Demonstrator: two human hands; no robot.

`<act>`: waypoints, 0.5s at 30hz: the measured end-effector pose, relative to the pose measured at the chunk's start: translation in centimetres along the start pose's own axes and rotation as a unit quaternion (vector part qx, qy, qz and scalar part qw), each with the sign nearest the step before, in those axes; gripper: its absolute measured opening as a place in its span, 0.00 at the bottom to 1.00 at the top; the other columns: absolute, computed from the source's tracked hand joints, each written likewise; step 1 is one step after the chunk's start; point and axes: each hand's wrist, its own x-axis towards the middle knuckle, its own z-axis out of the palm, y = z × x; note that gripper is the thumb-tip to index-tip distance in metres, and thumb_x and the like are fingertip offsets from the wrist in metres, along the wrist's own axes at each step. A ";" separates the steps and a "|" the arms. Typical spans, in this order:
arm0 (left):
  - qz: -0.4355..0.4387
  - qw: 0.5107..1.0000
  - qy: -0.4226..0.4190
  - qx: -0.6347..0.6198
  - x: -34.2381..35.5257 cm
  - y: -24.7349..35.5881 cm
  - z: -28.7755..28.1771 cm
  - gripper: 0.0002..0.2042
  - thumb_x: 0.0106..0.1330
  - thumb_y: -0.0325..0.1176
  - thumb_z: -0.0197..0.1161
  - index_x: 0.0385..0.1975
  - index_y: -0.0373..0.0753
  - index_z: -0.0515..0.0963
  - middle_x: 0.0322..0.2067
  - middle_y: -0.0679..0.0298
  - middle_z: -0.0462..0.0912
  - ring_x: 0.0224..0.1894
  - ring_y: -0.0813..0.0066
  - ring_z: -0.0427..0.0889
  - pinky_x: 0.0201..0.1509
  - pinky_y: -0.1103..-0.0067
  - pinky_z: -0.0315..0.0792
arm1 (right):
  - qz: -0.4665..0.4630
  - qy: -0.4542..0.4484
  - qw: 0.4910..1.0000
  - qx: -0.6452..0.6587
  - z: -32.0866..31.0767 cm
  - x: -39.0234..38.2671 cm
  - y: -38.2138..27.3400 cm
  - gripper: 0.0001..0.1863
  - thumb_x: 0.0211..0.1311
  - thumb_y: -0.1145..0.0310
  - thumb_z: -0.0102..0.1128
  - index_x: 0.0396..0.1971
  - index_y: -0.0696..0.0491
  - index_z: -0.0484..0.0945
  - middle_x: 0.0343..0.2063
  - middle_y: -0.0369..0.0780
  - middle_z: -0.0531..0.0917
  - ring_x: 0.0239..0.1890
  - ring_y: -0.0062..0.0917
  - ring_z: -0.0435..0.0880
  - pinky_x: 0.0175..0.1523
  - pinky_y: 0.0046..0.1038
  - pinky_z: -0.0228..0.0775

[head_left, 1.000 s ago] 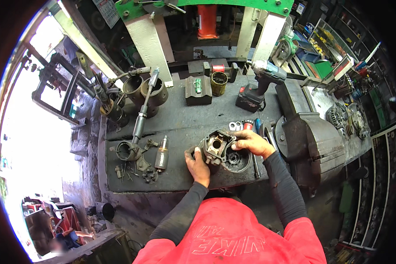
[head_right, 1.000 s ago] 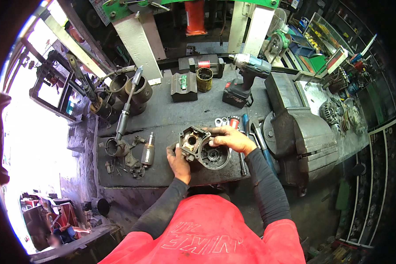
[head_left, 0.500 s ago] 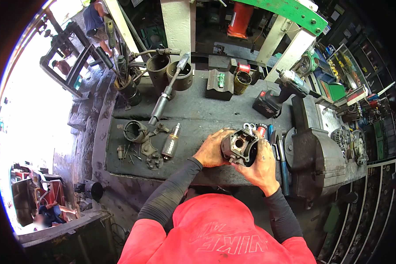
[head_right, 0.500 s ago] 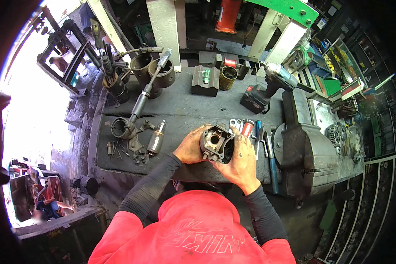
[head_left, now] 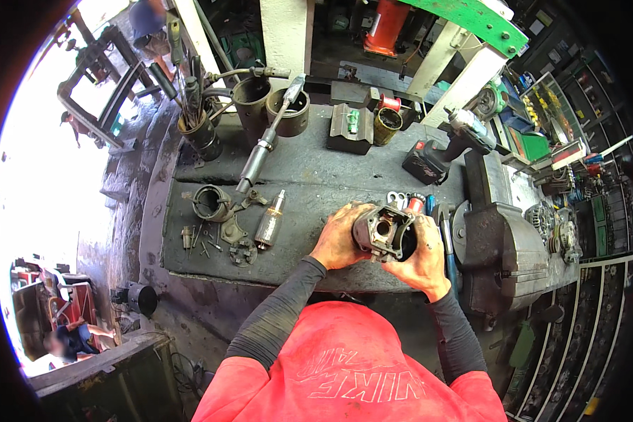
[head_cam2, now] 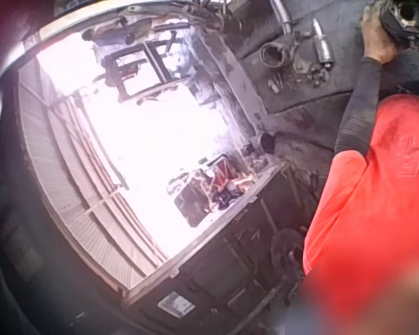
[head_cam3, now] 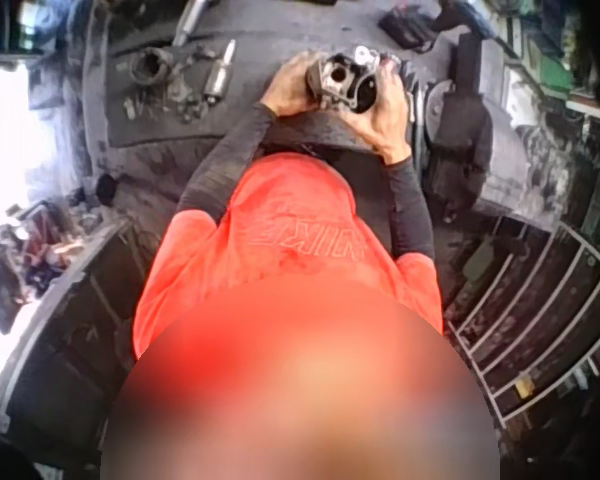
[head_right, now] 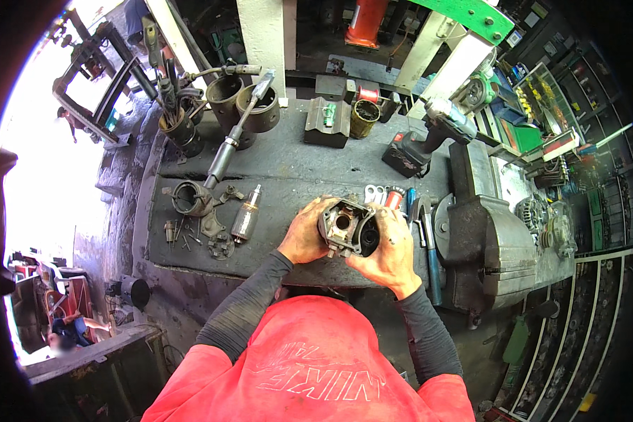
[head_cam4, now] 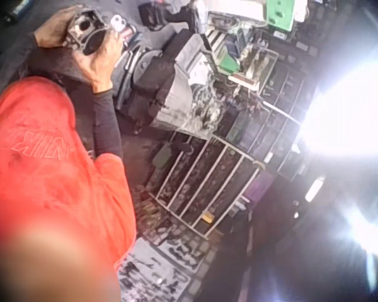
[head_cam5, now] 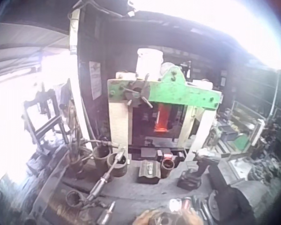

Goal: The person uses a cordless impact driver and wrenches to disassemble and reassemble a mechanical housing on a workbench. They remove bolts, separate the casing, inspect internal components, and then reattach the cover.

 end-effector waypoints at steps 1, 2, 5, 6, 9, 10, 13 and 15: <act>-0.003 1.000 -0.001 -0.008 0.0 0.0 0.0 0.50 0.37 0.39 0.88 0.68 0.43 0.70 0.66 0.58 0.75 0.72 0.51 0.68 0.78 0.58 0.59 | 0.009 0.000 1.000 0.011 0.0 0.0 0.1 0.47 0.30 0.58 0.81 0.56 0.63 0.75 0.47 0.52 0.82 0.51 0.50 0.81 0.59 0.43 0.74; -0.001 1.000 -0.002 -0.011 0.0 0.0 0.0 0.50 0.38 0.39 0.88 0.68 0.44 0.70 0.66 0.58 0.75 0.72 0.51 0.68 0.78 0.58 0.59 | 0.018 0.002 1.000 0.022 -0.1 0.0 0.1 0.47 0.30 0.59 0.81 0.56 0.63 0.75 0.47 0.52 0.82 0.51 0.50 0.81 0.59 0.43 0.74; -0.002 1.000 -0.006 -0.005 0.1 0.0 0.0 0.50 0.39 0.43 0.88 0.68 0.44 0.70 0.66 0.58 0.75 0.72 0.50 0.68 0.77 0.57 0.59 | 0.041 -0.002 0.999 0.036 -0.5 0.0 0.0 0.46 0.30 0.61 0.80 0.57 0.62 0.75 0.48 0.52 0.82 0.52 0.50 0.81 0.59 0.43 0.74; -0.003 1.000 -0.007 -0.005 0.1 0.0 0.0 0.50 0.39 0.44 0.88 0.68 0.44 0.69 0.66 0.58 0.75 0.72 0.50 0.68 0.77 0.57 0.59 | 0.046 -0.005 0.998 0.041 -0.6 0.1 -0.1 0.46 0.31 0.60 0.81 0.57 0.61 0.76 0.48 0.52 0.82 0.52 0.50 0.81 0.59 0.43 0.74; 0.000 1.000 -0.006 -0.004 0.1 0.2 -0.1 0.50 0.40 0.46 0.87 0.68 0.44 0.70 0.66 0.58 0.76 0.72 0.50 0.68 0.77 0.56 0.59 | 0.047 -0.001 0.997 0.061 -1.1 0.4 -0.3 0.45 0.32 0.60 0.81 0.57 0.60 0.76 0.48 0.51 0.82 0.51 0.48 0.81 0.59 0.42 0.73; 0.003 1.000 -0.005 0.002 0.1 0.3 -0.1 0.50 0.40 0.46 0.87 0.68 0.44 0.70 0.65 0.58 0.76 0.72 0.50 0.69 0.77 0.56 0.59 | 0.051 0.004 0.996 0.072 -1.3 0.5 -0.5 0.45 0.32 0.61 0.81 0.58 0.60 0.76 0.48 0.51 0.82 0.51 0.47 0.81 0.58 0.41 0.73; -0.010 1.000 -0.001 -0.001 0.2 0.6 -0.2 0.49 0.40 0.46 0.87 0.68 0.44 0.70 0.64 0.58 0.77 0.71 0.50 0.70 0.78 0.56 0.58 | 0.108 -0.011 0.987 0.117 -1.5 0.6 -0.6 0.47 0.34 0.60 0.83 0.60 0.60 0.74 0.51 0.48 0.82 0.53 0.41 0.82 0.61 0.38 0.73; -0.017 1.000 -0.006 -0.011 0.3 1.0 -0.4 0.49 0.40 0.45 0.87 0.67 0.42 0.71 0.64 0.56 0.77 0.70 0.49 0.70 0.78 0.57 0.58 | 0.139 -0.015 0.979 0.151 -1.5 0.6 -0.4 0.49 0.35 0.62 0.83 0.63 0.61 0.72 0.52 0.45 0.82 0.54 0.34 0.83 0.62 0.35 0.73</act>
